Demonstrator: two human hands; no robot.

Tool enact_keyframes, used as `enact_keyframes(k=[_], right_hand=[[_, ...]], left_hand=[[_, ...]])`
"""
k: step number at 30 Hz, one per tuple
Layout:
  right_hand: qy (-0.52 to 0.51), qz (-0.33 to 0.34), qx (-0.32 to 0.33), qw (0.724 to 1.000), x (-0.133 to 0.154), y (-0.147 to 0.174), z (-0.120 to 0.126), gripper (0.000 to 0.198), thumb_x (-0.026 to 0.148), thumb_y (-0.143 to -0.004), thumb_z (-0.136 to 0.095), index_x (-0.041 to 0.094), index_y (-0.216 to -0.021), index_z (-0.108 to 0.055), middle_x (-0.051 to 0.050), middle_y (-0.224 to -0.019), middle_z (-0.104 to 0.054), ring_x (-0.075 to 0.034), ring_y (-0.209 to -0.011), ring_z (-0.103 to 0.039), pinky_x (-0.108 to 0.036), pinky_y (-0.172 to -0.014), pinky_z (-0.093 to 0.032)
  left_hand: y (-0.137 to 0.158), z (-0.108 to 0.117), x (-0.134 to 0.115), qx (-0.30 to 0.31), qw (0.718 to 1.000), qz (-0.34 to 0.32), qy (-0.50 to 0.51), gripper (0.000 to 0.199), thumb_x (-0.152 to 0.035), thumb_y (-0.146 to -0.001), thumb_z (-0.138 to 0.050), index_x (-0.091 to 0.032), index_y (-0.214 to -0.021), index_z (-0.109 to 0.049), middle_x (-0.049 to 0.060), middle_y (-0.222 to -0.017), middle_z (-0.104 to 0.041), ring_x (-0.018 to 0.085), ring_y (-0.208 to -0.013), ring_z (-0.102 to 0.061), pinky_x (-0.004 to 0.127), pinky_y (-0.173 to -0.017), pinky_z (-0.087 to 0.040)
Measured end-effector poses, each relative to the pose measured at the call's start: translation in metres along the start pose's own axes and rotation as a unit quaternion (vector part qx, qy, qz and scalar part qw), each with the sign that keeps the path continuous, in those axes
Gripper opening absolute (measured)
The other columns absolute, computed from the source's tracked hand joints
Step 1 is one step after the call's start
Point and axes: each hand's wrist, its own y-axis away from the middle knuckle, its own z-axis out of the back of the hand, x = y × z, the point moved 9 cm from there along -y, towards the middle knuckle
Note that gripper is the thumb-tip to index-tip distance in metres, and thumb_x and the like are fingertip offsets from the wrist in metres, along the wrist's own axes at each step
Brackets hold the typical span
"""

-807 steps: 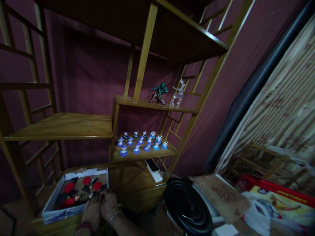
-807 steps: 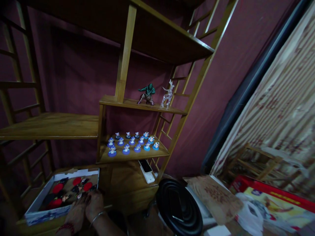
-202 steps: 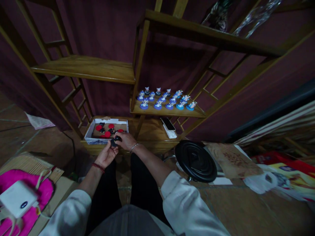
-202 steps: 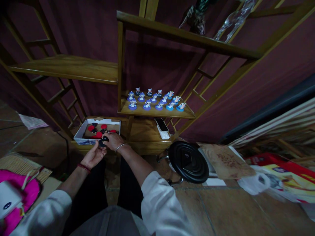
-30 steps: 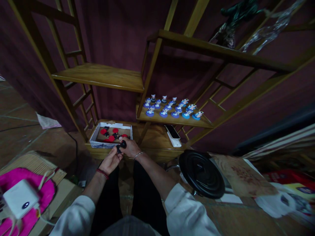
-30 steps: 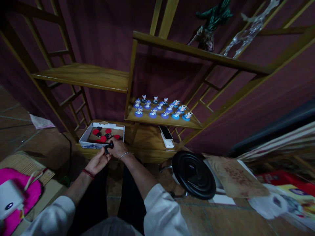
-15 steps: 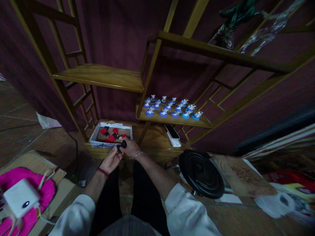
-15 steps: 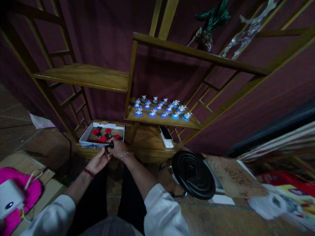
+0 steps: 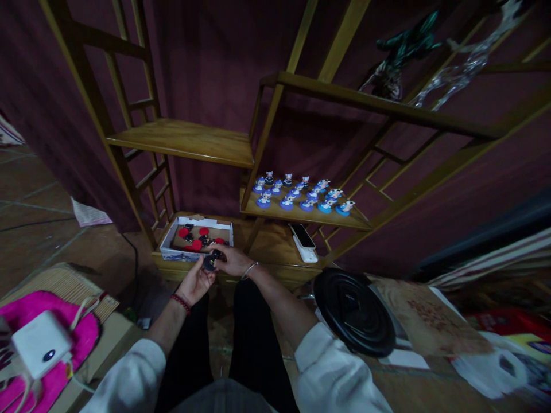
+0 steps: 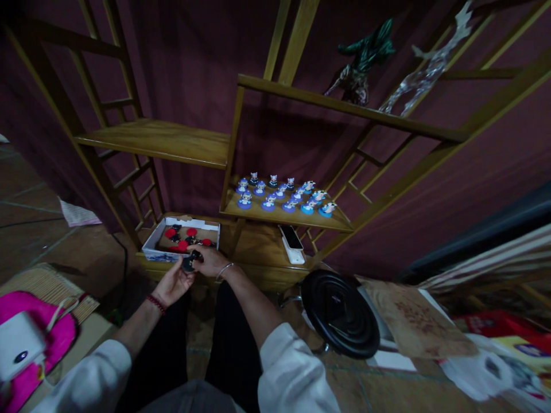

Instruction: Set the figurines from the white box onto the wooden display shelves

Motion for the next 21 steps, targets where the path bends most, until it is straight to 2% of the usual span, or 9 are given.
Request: enact_keyframes(k=[4,7,11,15,21], right_hand=[[-0.021,-0.011,0.013,1.000,-0.0047,0.0003,-0.0022,0.043,0.013,-0.071,-0.054,0.022,-0.113,-0.050,0.001,-0.085,-0.060,-0.009,-0.070,-0.055,-0.022,-0.068,-0.042],[-0.043,-0.008,0.021,0.999,-0.0055,-0.0004,-0.0032,0.042,0.013,-0.070,-0.055,0.021,-0.111,-0.051,0.001,-0.088,-0.060,-0.009,-0.072,-0.055,-0.021,-0.069,-0.042],[-0.028,0.015,0.008,0.999,-0.0030,-0.0019,-0.0007,0.030,0.015,-0.070,-0.058,0.018,-0.100,-0.056,0.001,-0.085,-0.059,-0.010,-0.073,-0.054,-0.021,-0.069,-0.041],[0.003,0.018,-0.001,1.000,-0.0030,-0.0019,-0.0001,0.021,0.020,-0.069,-0.060,0.016,-0.089,-0.059,0.001,-0.079,-0.058,-0.010,-0.070,-0.053,-0.020,-0.064,-0.040],[0.025,-0.012,0.003,1.000,-0.0105,-0.0017,-0.0049,0.021,0.027,-0.070,-0.060,0.018,-0.089,-0.059,0.002,-0.073,-0.058,-0.009,-0.065,-0.052,-0.018,-0.058,-0.038]], left_hand=[[0.0033,-0.0018,0.0017,0.004,1.000,0.018,-0.017,0.027,-0.035,-0.082,-0.044,-0.012,-0.078,-0.057,0.005,-0.063,-0.062,0.011,-0.054,-0.057,0.018,-0.043,-0.042],[0.0050,-0.0019,0.0021,0.011,0.999,0.025,-0.021,0.031,-0.039,-0.082,-0.043,-0.012,-0.074,-0.057,0.006,-0.062,-0.061,0.010,-0.050,-0.055,0.016,-0.039,-0.038],[0.0048,-0.0005,0.0048,0.019,0.999,0.038,-0.034,0.037,-0.045,-0.080,-0.042,-0.012,-0.071,-0.056,0.008,-0.060,-0.061,0.009,-0.045,-0.051,0.015,-0.035,-0.033],[0.0022,0.0026,0.0057,0.010,0.998,0.037,-0.042,0.032,-0.041,-0.081,-0.043,-0.012,-0.075,-0.056,0.006,-0.062,-0.061,0.010,-0.048,-0.055,0.016,-0.037,-0.036],[-0.0004,0.0056,0.0043,-0.004,0.999,0.026,-0.020,0.025,-0.035,-0.081,-0.046,-0.013,-0.073,-0.055,0.002,-0.061,-0.060,0.009,-0.048,-0.054,0.017,-0.039,-0.041]])
